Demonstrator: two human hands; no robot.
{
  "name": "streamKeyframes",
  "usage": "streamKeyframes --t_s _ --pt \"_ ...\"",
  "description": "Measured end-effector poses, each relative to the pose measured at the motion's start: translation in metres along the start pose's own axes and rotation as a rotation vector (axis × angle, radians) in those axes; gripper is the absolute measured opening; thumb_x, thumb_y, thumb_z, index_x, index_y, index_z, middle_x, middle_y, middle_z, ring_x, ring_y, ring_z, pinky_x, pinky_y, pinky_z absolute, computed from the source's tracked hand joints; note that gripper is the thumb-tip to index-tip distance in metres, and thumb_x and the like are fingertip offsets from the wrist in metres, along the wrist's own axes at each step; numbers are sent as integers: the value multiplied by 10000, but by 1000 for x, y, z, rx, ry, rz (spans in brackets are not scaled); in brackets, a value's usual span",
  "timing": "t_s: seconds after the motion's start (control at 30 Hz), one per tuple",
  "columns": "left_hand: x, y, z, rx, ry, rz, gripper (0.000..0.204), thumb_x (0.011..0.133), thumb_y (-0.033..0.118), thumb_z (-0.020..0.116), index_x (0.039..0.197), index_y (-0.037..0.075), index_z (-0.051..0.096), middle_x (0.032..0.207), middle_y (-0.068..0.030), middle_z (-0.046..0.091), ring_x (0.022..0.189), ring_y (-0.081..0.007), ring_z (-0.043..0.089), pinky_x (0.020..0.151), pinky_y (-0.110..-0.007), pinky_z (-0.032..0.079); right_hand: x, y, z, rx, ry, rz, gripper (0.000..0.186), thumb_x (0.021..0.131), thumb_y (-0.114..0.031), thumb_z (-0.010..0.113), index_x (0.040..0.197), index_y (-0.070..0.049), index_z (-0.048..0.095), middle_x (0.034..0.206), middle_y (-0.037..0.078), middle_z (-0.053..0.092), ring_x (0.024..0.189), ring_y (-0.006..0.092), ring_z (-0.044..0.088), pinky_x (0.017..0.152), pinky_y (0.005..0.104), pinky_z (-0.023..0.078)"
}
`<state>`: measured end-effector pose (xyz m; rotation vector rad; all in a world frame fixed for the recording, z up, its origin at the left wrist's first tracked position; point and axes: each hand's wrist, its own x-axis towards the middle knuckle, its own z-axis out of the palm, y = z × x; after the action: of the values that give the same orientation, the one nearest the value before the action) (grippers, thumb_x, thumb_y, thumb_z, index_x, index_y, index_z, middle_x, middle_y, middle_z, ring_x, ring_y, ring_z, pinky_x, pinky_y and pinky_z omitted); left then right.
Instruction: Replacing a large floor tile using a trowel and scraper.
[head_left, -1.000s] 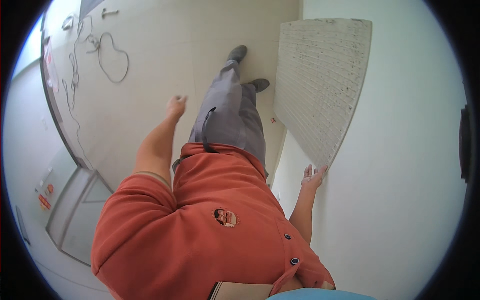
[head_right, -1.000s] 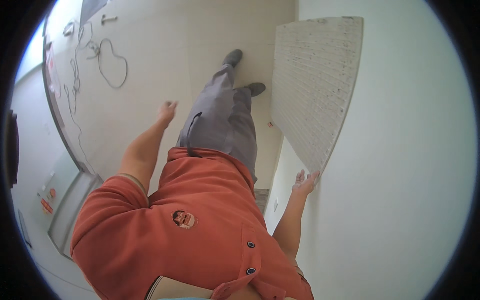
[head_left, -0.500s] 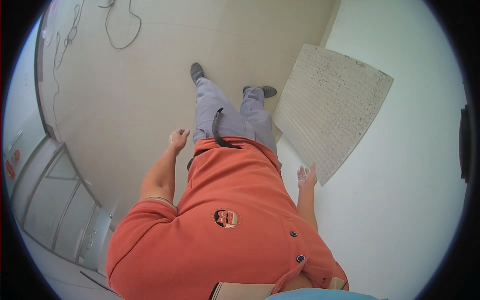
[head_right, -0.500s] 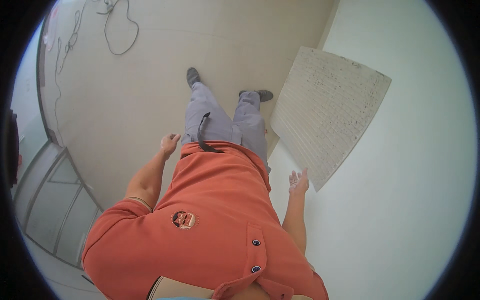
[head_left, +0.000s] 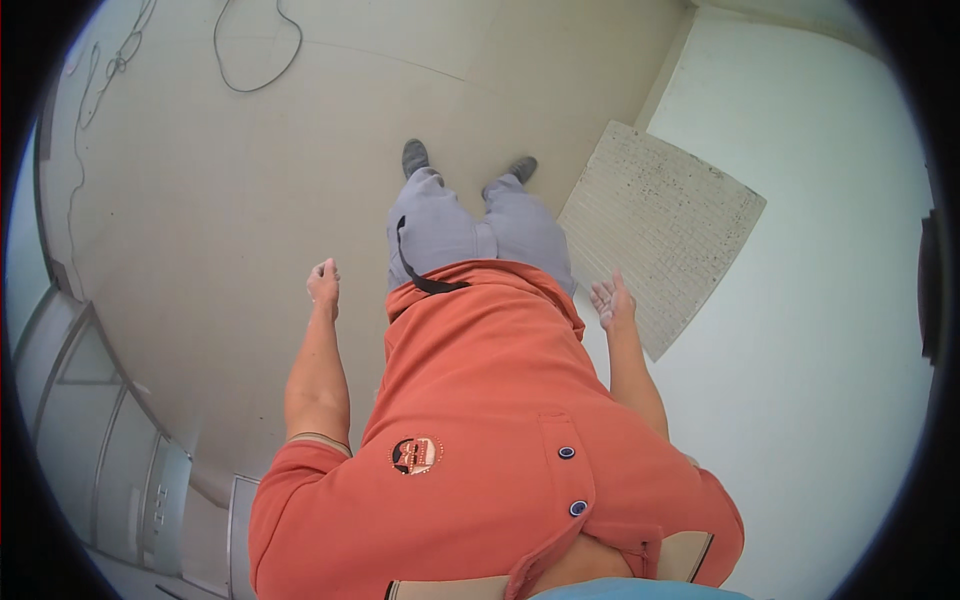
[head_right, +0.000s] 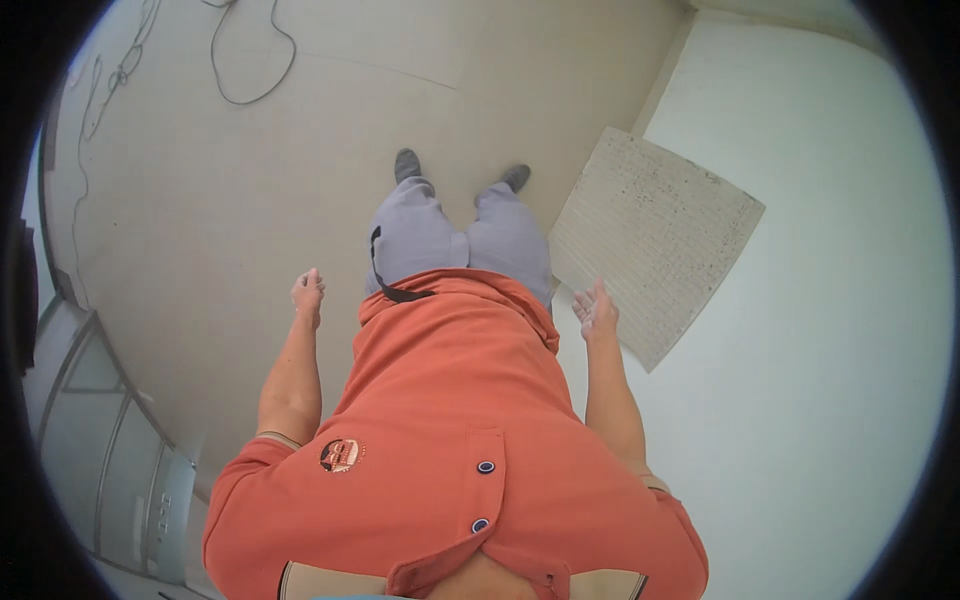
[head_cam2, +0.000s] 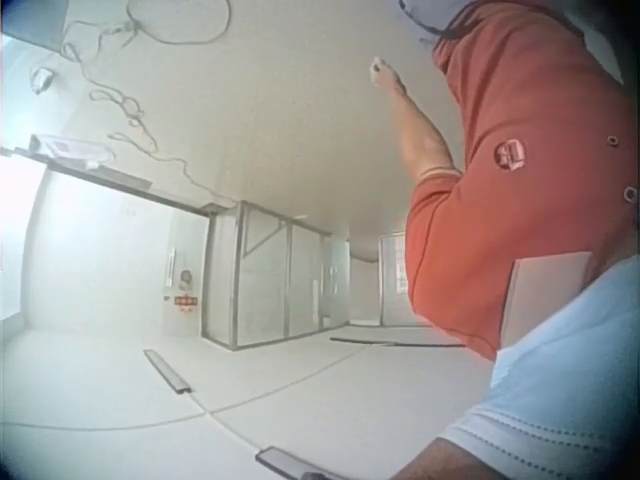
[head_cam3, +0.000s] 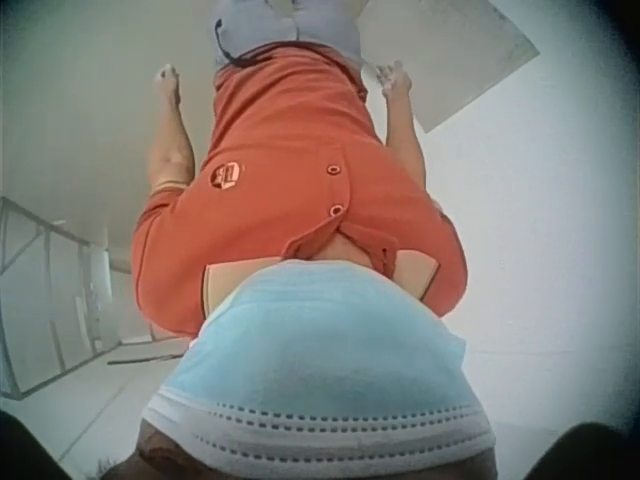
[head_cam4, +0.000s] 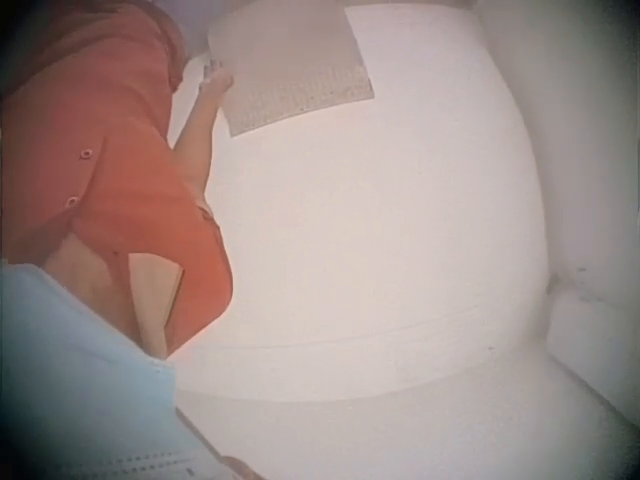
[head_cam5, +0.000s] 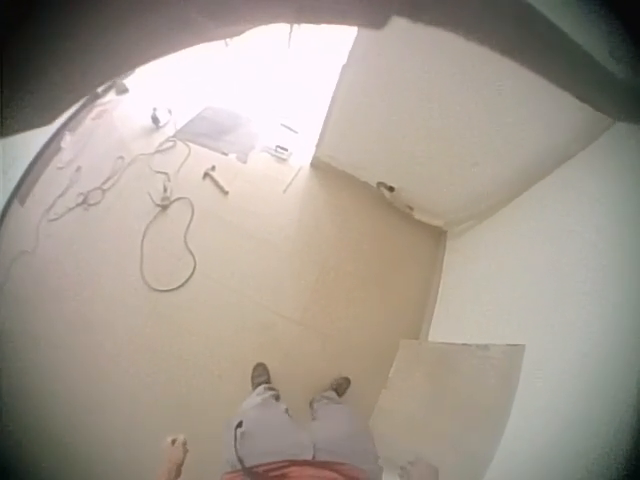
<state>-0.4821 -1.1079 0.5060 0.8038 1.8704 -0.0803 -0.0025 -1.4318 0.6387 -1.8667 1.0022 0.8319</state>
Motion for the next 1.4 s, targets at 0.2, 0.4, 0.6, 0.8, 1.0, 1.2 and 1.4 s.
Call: streamKeyframes --t_s 0.2,0.4,0.6,0.8,1.0,1.2,1.4 --pt "-15 -6 0 -243 -2 -102 290 912 277 550 1014 6 532 807 -11 546 642 -59 497 527 -193 397 -24 -72 62 -147 -98 -185 664 816 -358 672 1313 -55 352 1169 112 475 878 238 599 675 350 502" --pt "-33 8 34 -377 -22 -152 305 895 285 577 1018 6 567 814 -19 572 637 -74 516 522 -204 414 -26 -133 124 -231 -176 -249 606 810 -353 679 1267 -60 409 1138 105 490 874 234 597 678 344 500" --pt "-25 88 57 -477 33 -174 297 905 270 564 1013 -6 543 778 -17 545 610 -66 495 490 -191 386 -12 -200 196 -246 -219 -245 590 798 -363 690 1228 -56 426 1103 96 493 868 231 590 677 335 495" --pt "-2 199 94 -479 23 -107 287 903 272 565 997 2 546 785 -18 546 622 -64 502 493 -189 390 12 -296 237 -241 -241 -270 572 796 -356 695 1210 -57 437 1074 85 495 851 226 590 671 331 490" --pt "-11 286 113 -248 -14 -30 303 895 277 574 1025 3 571 850 -39 595 695 -93 552 589 -222 450 29 -378 279 -188 -175 -300 520 810 -345 681 1177 -47 463 1023 74 509 811 205 596 641 313 493" --pt "18 358 106 -178 -22 -23 319 893 283 575 1031 -5 581 869 -56 617 746 -119 586 653 -247 478 26 -413 339 -220 -189 -222 509 816 -341 674 1179 -54 464 1032 77 509 797 202 593 636 322 496" --pt "82 438 110 -248 -34 -47 299 896 280 570 1005 1 577 800 -26 592 623 -80 524 535 -218 431 14 -452 400 -197 -155 -176 496 819 -333 674 1175 -58 466 1007 64 523 804 190 598 641 314 499"
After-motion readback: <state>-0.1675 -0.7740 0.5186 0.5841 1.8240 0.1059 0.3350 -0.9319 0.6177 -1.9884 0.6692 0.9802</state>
